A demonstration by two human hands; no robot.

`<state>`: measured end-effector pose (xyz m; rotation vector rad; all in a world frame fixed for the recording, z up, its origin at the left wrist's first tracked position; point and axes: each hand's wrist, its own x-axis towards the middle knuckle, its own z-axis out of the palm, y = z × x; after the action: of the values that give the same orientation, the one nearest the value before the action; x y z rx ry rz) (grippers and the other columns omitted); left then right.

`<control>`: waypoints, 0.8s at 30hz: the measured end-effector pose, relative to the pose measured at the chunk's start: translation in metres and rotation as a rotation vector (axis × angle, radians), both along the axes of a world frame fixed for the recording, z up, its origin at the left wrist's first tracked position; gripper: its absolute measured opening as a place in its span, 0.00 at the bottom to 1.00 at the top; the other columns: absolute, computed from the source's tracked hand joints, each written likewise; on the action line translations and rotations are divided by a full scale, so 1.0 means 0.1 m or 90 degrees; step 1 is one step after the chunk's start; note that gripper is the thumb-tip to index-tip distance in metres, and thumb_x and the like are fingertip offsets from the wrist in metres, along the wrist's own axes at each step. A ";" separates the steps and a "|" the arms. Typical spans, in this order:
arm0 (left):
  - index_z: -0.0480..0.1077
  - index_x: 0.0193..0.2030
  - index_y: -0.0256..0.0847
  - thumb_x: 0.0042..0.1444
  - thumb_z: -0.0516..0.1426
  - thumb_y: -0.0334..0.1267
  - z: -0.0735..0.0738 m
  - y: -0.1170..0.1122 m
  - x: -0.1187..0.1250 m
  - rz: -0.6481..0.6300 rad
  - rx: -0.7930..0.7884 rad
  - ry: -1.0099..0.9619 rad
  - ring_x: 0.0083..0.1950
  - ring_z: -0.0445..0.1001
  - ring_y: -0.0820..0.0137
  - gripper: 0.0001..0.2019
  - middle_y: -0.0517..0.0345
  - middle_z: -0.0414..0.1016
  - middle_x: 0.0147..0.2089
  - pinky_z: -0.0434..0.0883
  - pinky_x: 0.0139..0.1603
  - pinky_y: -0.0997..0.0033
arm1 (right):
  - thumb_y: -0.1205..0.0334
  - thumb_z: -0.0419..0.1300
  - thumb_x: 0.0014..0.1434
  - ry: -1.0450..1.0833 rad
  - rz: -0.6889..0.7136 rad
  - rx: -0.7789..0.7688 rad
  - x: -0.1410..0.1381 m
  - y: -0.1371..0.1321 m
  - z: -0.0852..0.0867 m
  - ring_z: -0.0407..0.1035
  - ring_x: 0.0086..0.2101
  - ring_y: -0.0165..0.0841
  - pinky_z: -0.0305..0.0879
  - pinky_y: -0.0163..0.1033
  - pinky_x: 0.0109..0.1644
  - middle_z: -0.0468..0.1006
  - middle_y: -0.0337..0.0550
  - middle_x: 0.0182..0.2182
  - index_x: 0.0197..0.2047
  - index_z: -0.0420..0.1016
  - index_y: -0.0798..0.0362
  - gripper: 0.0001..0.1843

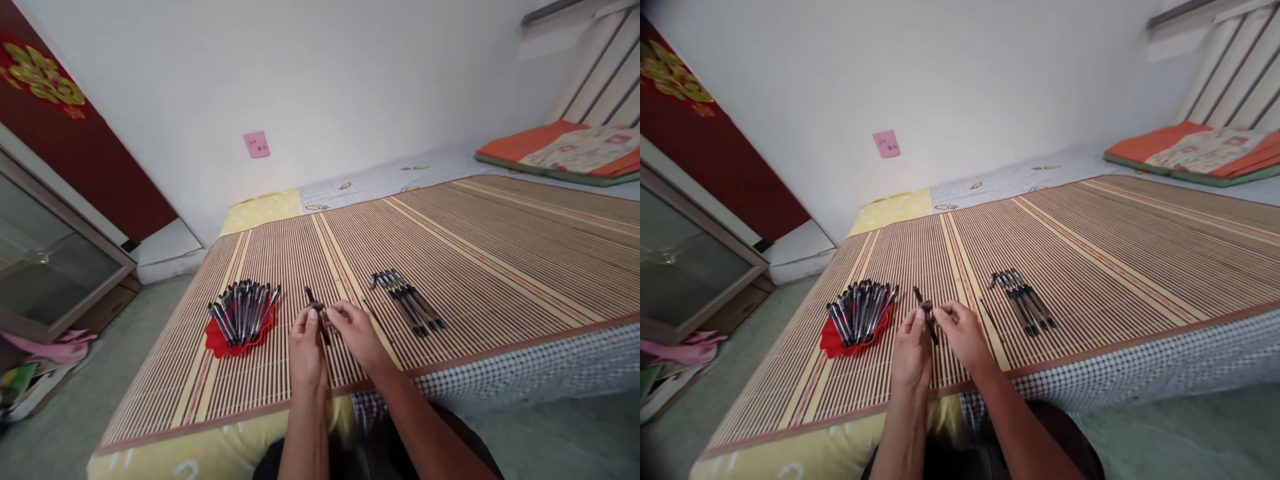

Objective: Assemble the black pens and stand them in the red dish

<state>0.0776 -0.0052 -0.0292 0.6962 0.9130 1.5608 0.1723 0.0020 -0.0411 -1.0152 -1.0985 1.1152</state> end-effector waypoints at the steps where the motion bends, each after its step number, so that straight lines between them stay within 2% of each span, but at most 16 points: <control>1: 0.77 0.37 0.38 0.47 0.69 0.44 -0.01 0.01 -0.01 0.000 -0.008 -0.027 0.40 0.76 0.68 0.15 0.54 0.79 0.37 0.71 0.45 0.70 | 0.49 0.62 0.59 -0.022 0.025 0.012 -0.03 -0.02 0.00 0.73 0.33 0.35 0.67 0.38 0.39 0.78 0.41 0.31 0.35 0.75 0.52 0.14; 3: 0.77 0.37 0.36 0.43 0.71 0.44 -0.01 0.02 -0.03 -0.010 -0.033 -0.056 0.40 0.77 0.67 0.17 0.52 0.80 0.37 0.71 0.45 0.69 | 0.52 0.59 0.62 -0.058 0.055 0.039 -0.08 -0.07 0.01 0.73 0.33 0.35 0.67 0.38 0.38 0.78 0.42 0.32 0.37 0.74 0.52 0.11; 5: 0.78 0.38 0.36 0.43 0.71 0.44 -0.01 0.04 -0.08 -0.010 -0.042 -0.064 0.40 0.77 0.67 0.18 0.51 0.80 0.39 0.71 0.45 0.69 | 0.55 0.55 0.65 -0.128 0.035 0.072 -0.12 -0.11 0.01 0.73 0.33 0.35 0.66 0.38 0.37 0.78 0.42 0.32 0.38 0.73 0.51 0.11; 7: 0.78 0.39 0.37 0.46 0.70 0.46 0.00 0.07 -0.16 0.028 -0.023 -0.032 0.39 0.76 0.69 0.17 0.54 0.79 0.38 0.71 0.43 0.71 | 0.57 0.52 0.67 -0.238 0.000 0.107 -0.15 -0.15 0.00 0.73 0.35 0.37 0.64 0.38 0.38 0.78 0.44 0.33 0.39 0.71 0.50 0.10; 11: 0.77 0.32 0.37 0.48 0.69 0.48 0.03 0.12 -0.32 0.128 0.010 0.103 0.30 0.68 0.77 0.15 0.63 0.73 0.28 0.65 0.32 0.79 | 0.61 0.48 0.69 -0.461 -0.055 0.148 -0.21 -0.19 -0.05 0.73 0.35 0.39 0.61 0.40 0.38 0.78 0.48 0.35 0.41 0.69 0.51 0.10; 15: 0.74 0.27 0.36 0.38 0.73 0.46 0.09 0.11 -0.35 0.088 -0.003 0.038 0.25 0.62 0.80 0.18 0.68 0.66 0.23 0.60 0.26 0.81 | 0.59 0.47 0.71 -0.619 -0.109 0.205 -0.23 -0.21 -0.05 0.71 0.32 0.38 0.58 0.39 0.34 0.76 0.48 0.34 0.39 0.69 0.52 0.13; 17: 0.75 0.28 0.35 0.35 0.74 0.45 0.12 0.09 -0.33 0.043 -0.011 0.010 0.24 0.62 0.80 0.20 0.67 0.67 0.23 0.61 0.26 0.81 | 0.58 0.46 0.72 -0.634 -0.115 0.245 -0.21 -0.23 -0.03 0.70 0.32 0.36 0.57 0.38 0.34 0.76 0.47 0.33 0.37 0.69 0.52 0.15; 20: 0.77 0.31 0.33 0.35 0.74 0.47 0.16 0.06 -0.31 -0.003 -0.008 -0.016 0.24 0.63 0.80 0.22 0.65 0.68 0.24 0.60 0.25 0.82 | 0.58 0.44 0.73 -0.588 -0.101 0.269 -0.17 -0.27 0.01 0.68 0.31 0.34 0.55 0.38 0.34 0.74 0.44 0.30 0.36 0.68 0.52 0.17; 24: 0.77 0.31 0.34 0.37 0.74 0.48 0.18 0.04 -0.32 -0.040 0.014 -0.032 0.25 0.63 0.80 0.21 0.64 0.68 0.23 0.61 0.26 0.82 | 0.57 0.46 0.72 -0.414 -0.032 0.192 -0.13 -0.32 0.10 0.64 0.28 0.31 0.53 0.36 0.33 0.69 0.38 0.26 0.33 0.67 0.52 0.17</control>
<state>0.0458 -0.0012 -0.0117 0.6916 0.8304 1.5286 0.1595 -0.0299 -0.0312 -1.1827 -1.6866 0.5514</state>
